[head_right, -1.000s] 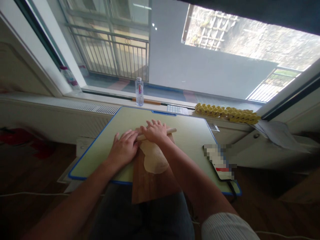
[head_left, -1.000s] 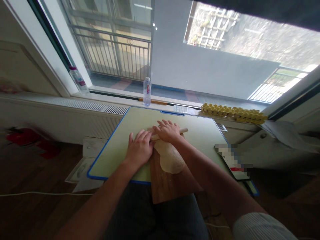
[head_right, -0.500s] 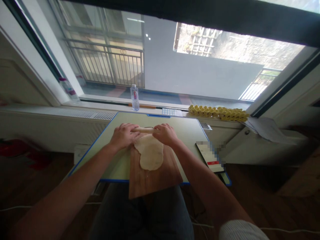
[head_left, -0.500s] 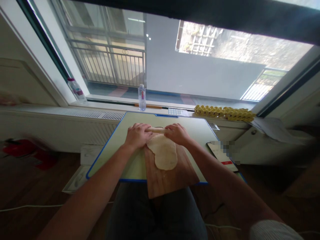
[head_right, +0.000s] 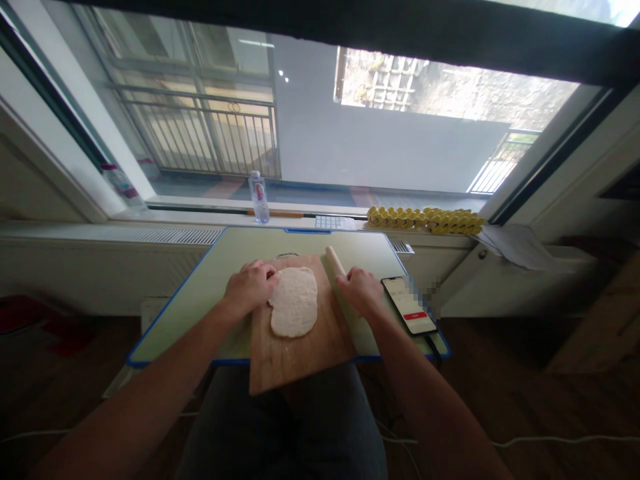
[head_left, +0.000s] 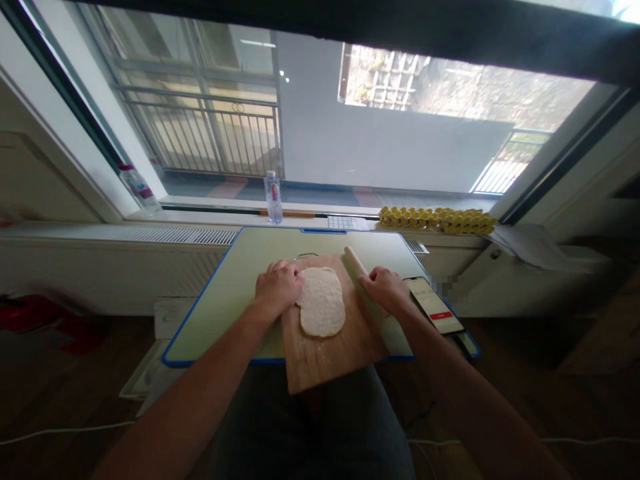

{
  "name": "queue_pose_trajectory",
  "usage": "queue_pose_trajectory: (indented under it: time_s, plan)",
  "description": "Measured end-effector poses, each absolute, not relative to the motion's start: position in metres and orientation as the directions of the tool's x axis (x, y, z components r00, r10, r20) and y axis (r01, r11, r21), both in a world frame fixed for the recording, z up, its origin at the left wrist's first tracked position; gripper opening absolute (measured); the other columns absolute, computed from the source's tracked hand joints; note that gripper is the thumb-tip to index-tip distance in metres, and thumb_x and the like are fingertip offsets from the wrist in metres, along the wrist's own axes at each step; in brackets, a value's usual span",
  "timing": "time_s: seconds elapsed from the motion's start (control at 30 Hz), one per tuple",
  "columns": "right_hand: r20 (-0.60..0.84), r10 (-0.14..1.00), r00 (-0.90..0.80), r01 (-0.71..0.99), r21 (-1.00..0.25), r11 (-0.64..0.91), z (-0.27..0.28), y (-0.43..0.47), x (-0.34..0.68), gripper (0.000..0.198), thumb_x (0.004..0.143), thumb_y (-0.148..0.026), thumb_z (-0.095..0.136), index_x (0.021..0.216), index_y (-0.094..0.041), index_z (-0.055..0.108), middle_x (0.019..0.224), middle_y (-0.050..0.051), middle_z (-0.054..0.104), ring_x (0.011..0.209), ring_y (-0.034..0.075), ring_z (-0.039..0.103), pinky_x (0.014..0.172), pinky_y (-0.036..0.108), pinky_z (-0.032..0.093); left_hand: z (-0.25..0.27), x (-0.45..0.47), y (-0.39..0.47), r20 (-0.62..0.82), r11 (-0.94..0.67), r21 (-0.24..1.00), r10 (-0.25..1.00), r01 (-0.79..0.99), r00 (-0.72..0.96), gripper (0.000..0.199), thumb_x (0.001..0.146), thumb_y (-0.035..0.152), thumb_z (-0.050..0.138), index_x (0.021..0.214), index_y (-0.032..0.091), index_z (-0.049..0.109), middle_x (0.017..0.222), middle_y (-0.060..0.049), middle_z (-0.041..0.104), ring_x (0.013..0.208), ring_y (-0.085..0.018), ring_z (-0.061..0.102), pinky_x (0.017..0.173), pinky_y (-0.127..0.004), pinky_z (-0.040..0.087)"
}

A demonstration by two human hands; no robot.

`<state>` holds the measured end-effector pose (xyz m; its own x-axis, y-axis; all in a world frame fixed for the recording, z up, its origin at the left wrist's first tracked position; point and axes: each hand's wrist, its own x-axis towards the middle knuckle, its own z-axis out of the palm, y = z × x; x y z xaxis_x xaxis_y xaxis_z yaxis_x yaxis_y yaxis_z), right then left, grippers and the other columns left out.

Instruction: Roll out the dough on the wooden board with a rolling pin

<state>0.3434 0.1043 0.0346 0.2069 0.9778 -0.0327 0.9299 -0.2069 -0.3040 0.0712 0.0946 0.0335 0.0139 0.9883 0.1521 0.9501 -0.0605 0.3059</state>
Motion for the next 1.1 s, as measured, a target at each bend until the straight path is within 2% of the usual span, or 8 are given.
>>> queue_pose_trajectory:
  time_s: [0.13,0.23,0.37,0.57,0.67,0.83,0.97,1.1]
  plan:
    - [-0.097,0.982,0.159,0.951,-0.253,-0.179,0.041,0.103,0.346,0.042,0.089,-0.056,0.06,0.106,-0.022,0.077,0.11,0.015,0.079,0.107,0.035,0.072,0.084,0.041,0.051,0.037,0.073,0.107,0.059,0.004,0.37,0.998,0.929,-0.028,0.031,0.09,0.043,0.056,0.103,0.024,0.076,0.117,-0.014,0.077,0.114,-0.031,0.069,0.096,-0.042,0.054]
    - [-0.044,0.994,0.098,0.963,-0.249,-0.105,0.046,0.108,0.341,0.049,0.09,-0.056,0.06,0.121,-0.02,0.073,0.124,0.017,0.075,0.118,0.037,0.067,0.092,0.045,0.051,0.037,0.071,0.119,0.004,0.042,0.398,0.999,0.917,-0.048,0.027,0.083,0.041,0.064,0.099,0.024,0.077,0.108,-0.012,0.08,0.103,-0.029,0.073,0.09,-0.037,0.055]
    - [0.079,0.99,-0.117,0.954,-0.27,0.134,0.05,0.121,0.316,0.047,0.095,-0.045,0.057,0.133,-0.019,0.069,0.134,0.015,0.07,0.124,0.033,0.063,0.1,0.043,0.049,0.036,0.068,0.13,-0.019,0.027,0.444,1.0,0.895,-0.021,0.017,0.075,0.035,0.07,0.086,0.025,0.078,0.097,-0.008,0.081,0.09,-0.025,0.073,0.082,-0.033,0.054]
    - [0.101,0.922,-0.374,0.876,-0.289,0.387,0.051,0.146,0.273,0.048,0.093,-0.039,0.061,0.139,-0.027,0.069,0.143,0.008,0.068,0.135,0.031,0.056,0.111,0.041,0.041,0.039,0.068,0.126,0.049,-0.037,0.539,0.999,0.841,0.013,0.014,0.077,0.033,0.068,0.082,0.021,0.072,0.083,-0.004,0.077,0.078,-0.02,0.069,0.07,-0.028,0.05]
    - [0.074,0.875,-0.478,0.823,-0.311,0.475,0.051,0.156,0.263,0.039,0.089,-0.036,0.067,0.127,-0.032,0.076,0.134,0.004,0.074,0.127,0.03,0.063,0.109,0.04,0.042,0.038,0.068,0.119,0.094,-0.111,0.612,0.993,0.783,0.067,0.019,0.08,0.039,0.065,0.081,0.02,0.068,0.081,-0.001,0.074,0.077,-0.016,0.066,0.07,-0.025,0.049]
    - [0.085,0.835,-0.544,0.759,-0.373,0.533,0.052,0.159,0.262,0.021,0.09,-0.033,0.068,0.106,-0.028,0.081,0.113,0.002,0.081,0.11,0.023,0.071,0.093,0.03,0.047,0.032,0.06,0.118,0.168,-0.223,0.849,0.974,0.479,0.155,0.034,0.074,0.05,0.074,0.079,0.017,0.065,0.074,0.0,0.066,0.071,-0.015,0.059,0.065,-0.026,0.047]
    - [0.112,0.842,-0.527,0.753,-0.398,0.524,0.053,0.154,0.265,0.02,0.094,-0.032,0.064,0.107,-0.025,0.077,0.109,0.002,0.081,0.103,0.022,0.073,0.087,0.029,0.046,0.03,0.054,0.125,0.12,-0.201,0.911,0.965,0.361,0.232,0.037,0.074,0.051,0.078,0.081,0.017,0.065,0.077,0.0,0.064,0.071,-0.014,0.058,0.064,-0.025,0.046]
    - [0.179,0.823,-0.539,0.716,-0.418,0.559,0.052,0.151,0.268,0.014,0.095,-0.03,0.063,0.101,-0.024,0.074,0.099,0.0,0.081,0.094,0.02,0.072,0.093,0.032,0.041,0.028,0.05,0.128,0.116,-0.225,0.882,0.955,0.414,0.273,0.045,0.077,0.054,0.078,0.103,0.018,0.071,0.088,-0.001,0.068,0.074,-0.015,0.059,0.065,-0.026,0.048]
